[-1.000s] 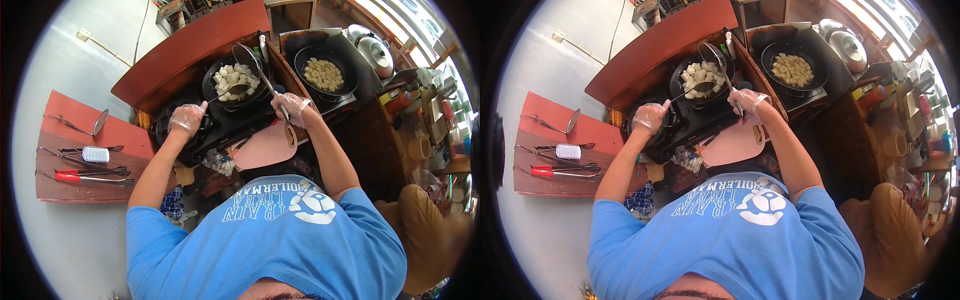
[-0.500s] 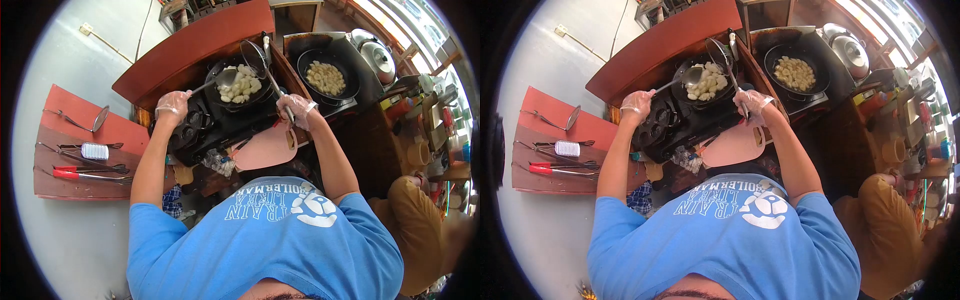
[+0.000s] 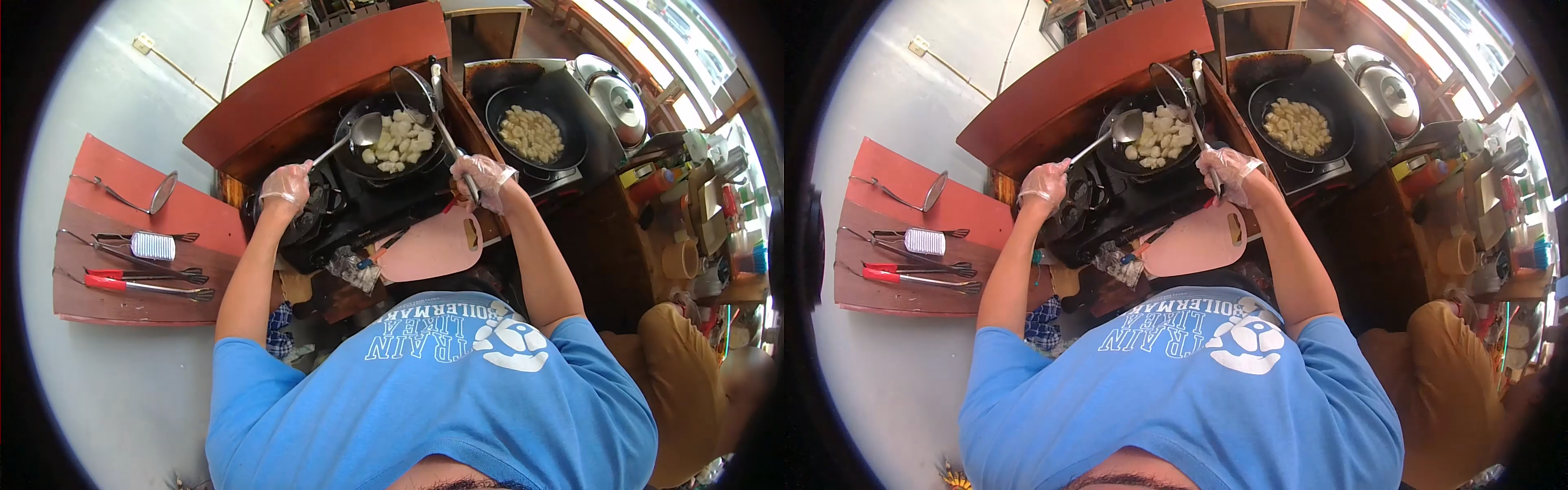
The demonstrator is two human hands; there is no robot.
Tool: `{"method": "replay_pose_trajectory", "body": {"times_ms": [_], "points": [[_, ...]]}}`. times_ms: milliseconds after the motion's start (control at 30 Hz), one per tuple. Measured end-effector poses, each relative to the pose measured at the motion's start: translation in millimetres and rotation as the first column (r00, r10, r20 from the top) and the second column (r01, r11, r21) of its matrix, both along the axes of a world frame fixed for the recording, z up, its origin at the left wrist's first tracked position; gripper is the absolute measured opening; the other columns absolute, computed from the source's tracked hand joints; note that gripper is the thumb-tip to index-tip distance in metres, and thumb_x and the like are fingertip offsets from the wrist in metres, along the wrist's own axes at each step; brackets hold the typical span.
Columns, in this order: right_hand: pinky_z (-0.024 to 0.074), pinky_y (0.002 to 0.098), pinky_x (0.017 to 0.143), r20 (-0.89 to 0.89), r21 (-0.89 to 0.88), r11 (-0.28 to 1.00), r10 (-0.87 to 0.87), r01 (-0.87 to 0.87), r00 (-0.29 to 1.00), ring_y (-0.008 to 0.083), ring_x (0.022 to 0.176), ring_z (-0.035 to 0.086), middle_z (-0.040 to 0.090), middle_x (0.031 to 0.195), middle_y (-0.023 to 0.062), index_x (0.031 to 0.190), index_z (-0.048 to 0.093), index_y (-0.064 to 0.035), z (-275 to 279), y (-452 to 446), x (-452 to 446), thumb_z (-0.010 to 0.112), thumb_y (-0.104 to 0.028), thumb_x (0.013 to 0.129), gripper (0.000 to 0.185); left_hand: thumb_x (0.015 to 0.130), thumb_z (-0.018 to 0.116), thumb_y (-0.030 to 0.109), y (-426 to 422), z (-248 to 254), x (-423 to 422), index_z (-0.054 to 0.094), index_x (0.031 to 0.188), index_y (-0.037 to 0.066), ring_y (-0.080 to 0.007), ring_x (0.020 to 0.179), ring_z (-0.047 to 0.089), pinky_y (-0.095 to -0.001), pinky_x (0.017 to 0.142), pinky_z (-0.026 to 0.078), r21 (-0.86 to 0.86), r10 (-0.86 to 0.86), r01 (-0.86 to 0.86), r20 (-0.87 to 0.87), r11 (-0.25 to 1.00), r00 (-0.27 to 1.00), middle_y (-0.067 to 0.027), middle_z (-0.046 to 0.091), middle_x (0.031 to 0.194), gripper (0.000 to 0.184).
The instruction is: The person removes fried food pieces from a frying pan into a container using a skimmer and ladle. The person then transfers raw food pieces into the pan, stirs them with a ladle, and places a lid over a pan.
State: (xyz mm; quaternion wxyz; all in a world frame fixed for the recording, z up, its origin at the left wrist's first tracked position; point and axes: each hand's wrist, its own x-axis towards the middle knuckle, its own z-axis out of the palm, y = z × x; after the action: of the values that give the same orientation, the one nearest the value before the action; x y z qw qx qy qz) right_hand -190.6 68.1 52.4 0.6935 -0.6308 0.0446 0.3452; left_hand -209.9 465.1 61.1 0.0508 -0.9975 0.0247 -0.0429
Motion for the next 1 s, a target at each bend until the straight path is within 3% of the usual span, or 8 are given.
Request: {"method": "replay_pose_trajectory", "body": {"times_ms": [267, 333, 467, 600, 800, 867, 933, 1000], "points": [[0.0543, 0.0326, 0.039, -0.007, 0.053, 0.998, -0.026, 0.027, 1.000, 0.0143, 0.043, 0.051, 0.052, 0.057, 0.0025, 0.072, 0.053, -0.0081, 3.6, 3.1, -0.2, 0.061, -0.023, 0.082, 0.019, 0.104, 0.034, 0.027, -45.4, -16.0, 5.9, 0.069, 0.088, 0.001, -0.0351, 0.077, 0.070, -0.0465, 0.072, 0.056, 0.161, -0.119, 0.119, -0.009, 0.980, 0.993, -0.0181, 0.071, 0.083, 0.047], [0.0455, 0.0362, 0.040, 0.007, 0.062, 0.998, 0.009, -0.010, 1.000, 0.0137, 0.054, 0.048, 0.047, 0.062, -0.0005, 0.077, 0.053, -0.0122, 0.6, 2.0, 1.3, 0.060, -0.026, 0.084, 0.018, 0.105, 0.032, 0.027, -51.9, -18.0, 6.6, 0.070, 0.083, 0.001, -0.0354, 0.076, 0.070, -0.0461, 0.073, 0.056, 0.166, -0.118, 0.119, -0.017, 0.979, 0.993, -0.0176, 0.071, 0.084, 0.050], [0.0454, 0.0363, 0.039, -0.004, 0.044, 0.999, -0.001, 0.001, 1.000, 0.0137, 0.051, 0.047, 0.046, 0.060, -0.0005, 0.076, 0.053, -0.0118, 1.8, 5.2, 2.3, 0.060, -0.025, 0.084, 0.018, 0.103, 0.035, 0.026, -59.0, -20.7, 12.3, 0.070, 0.086, 0.000, -0.0348, 0.081, 0.070, -0.0460, 0.072, 0.056, 0.221, -0.182, 0.208, -0.132, 0.953, 0.974, -0.0190, 0.071, 0.084, 0.047], [0.0457, 0.0363, 0.038, -0.026, 0.027, 0.999, -0.016, 0.017, 1.000, 0.0137, 0.049, 0.047, 0.046, 0.058, -0.0004, 0.075, 0.052, -0.0122, 1.5, 6.7, 1.9, 0.060, -0.024, 0.082, 0.016, 0.084, 0.059, 0.009, -57.5, -5.2, 35.8, 0.073, 0.094, 0.000, -0.0375, 0.100, 0.068, -0.0431, 0.085, 0.056, 0.053, -0.009, 0.022, -0.237, 0.998, 0.971, -0.0210, 0.070, 0.105, 0.019], [0.0455, 0.0363, 0.040, -0.021, 0.033, 0.999, -0.019, 0.020, 1.000, 0.0136, 0.050, 0.046, 0.047, 0.059, -0.0006, 0.075, 0.052, -0.0126, 0.0, 7.5, 2.2, 0.060, -0.024, 0.081, 0.016, 0.082, 0.059, 0.007, -22.1, -21.4, 89.6, 0.073, 0.105, 0.005, -0.0359, 0.112, 0.063, -0.0446, 0.092, 0.053, -0.155, 0.193, -0.264, -0.366, 0.952, 0.911, -0.0200, 0.067, 0.113, 0.027], [0.0451, 0.0361, 0.041, -0.022, 0.038, 0.999, -0.020, 0.021, 1.000, 0.0135, 0.051, 0.046, 0.047, 0.060, -0.0006, 0.075, 0.052, -0.0126, -0.6, 7.4, 1.4, 0.060, -0.024, 0.081, 0.016, 0.082, 0.059, 0.008, -17.2, -22.4, 101.4, 0.072, 0.110, 0.008, -0.0350, 0.115, 0.061, -0.0411, 0.095, 0.051, -0.085, 0.154, -0.217, -0.460, 0.973, 0.875, -0.0167, 0.067, 0.118, 0.030], [0.0526, 0.0331, 0.039, -0.018, 0.049, 0.998, -0.040, 0.041, 0.999, 0.0148, 0.044, 0.050, 0.052, 0.058, 0.0026, 0.072, 0.055, -0.0082, 1.3, 8.9, 1.7, 0.061, -0.022, 0.082, 0.018, 0.081, 0.060, 0.009, -24.2, 1.4, 96.9, 0.072, 0.111, 0.010, -0.0340, 0.114, 0.062, -0.0380, 0.096, 0.051, 0.066, 0.020, 0.021, -0.561, 0.998, 0.828, -0.0146, 0.067, 0.119, 0.032], [0.0521, 0.0334, 0.039, -0.013, 0.043, 0.998, -0.048, 0.049, 0.999, 0.0150, 0.045, 0.050, 0.052, 0.059, 0.0028, 0.073, 0.055, -0.0081, -1.7, 8.5, 3.8, 0.061, -0.022, 0.082, 0.018, 0.083, 0.057, 0.011, -13.7, 10.5, 86.4, 0.073, 0.110, 0.013, -0.0323, 0.111, 0.063, -0.0384, 0.096, 0.051, -0.114, 0.086, -0.157, -0.468, 0.981, 0.880, -0.0136, 0.068, 0.117, 0.032]]}}
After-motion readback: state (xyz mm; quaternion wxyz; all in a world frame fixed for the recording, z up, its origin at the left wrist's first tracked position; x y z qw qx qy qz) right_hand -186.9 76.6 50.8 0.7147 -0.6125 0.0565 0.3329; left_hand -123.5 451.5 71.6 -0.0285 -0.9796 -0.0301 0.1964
